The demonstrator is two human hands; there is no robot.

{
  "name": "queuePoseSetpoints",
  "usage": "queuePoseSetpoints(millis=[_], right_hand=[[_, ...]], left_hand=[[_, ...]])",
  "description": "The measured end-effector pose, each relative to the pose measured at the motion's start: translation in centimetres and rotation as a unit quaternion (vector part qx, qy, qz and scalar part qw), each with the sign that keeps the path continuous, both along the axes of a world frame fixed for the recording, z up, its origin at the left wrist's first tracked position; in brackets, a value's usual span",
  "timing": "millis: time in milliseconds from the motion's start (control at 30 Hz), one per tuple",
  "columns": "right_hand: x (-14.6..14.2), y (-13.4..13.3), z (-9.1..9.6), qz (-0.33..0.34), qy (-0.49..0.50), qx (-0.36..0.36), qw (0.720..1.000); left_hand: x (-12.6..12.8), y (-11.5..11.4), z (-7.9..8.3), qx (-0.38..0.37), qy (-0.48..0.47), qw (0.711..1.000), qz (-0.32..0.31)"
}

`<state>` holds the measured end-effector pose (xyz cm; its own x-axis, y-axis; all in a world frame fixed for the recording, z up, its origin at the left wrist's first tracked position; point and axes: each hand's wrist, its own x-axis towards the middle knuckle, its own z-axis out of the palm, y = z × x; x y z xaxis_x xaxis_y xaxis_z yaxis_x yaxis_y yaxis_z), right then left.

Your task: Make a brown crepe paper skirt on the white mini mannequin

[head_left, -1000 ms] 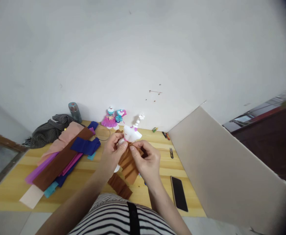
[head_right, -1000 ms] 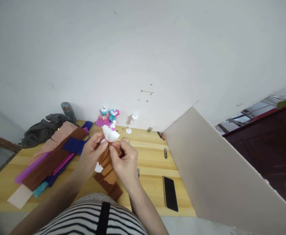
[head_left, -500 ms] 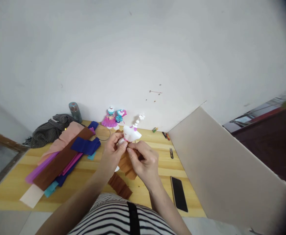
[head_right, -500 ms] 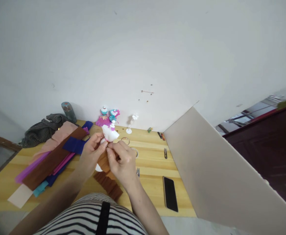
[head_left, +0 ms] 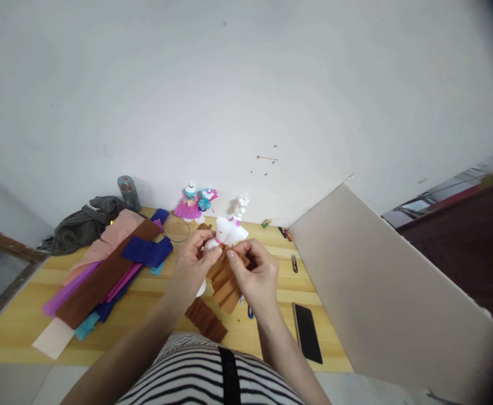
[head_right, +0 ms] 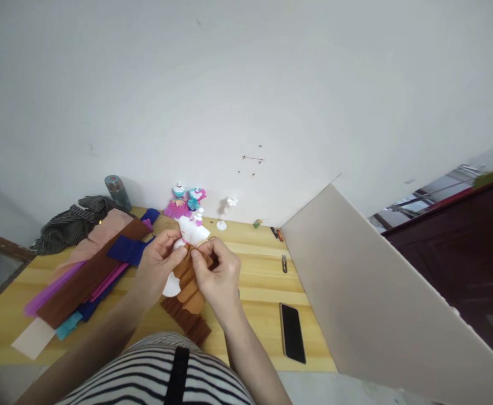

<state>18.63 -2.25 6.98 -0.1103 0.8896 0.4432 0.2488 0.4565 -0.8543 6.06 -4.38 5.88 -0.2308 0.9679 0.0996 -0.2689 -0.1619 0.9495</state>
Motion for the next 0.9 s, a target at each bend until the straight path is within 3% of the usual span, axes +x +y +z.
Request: queuePoseSetpoints(millis=[433, 900], right_hand=[[-0.2, 0.4, -0.3, 0.017, 0.043, -0.070, 0.996], [0.4, 0.6, 0.8, 0.082, 0.050, -0.143, 0.985]], left_hand=[[-0.2, -0.3, 0.3, -0.001, 0.033, 0.999, -0.020], [-0.8, 0.2, 0.5, -0.025, -0.048, 0.996, -0.070]])
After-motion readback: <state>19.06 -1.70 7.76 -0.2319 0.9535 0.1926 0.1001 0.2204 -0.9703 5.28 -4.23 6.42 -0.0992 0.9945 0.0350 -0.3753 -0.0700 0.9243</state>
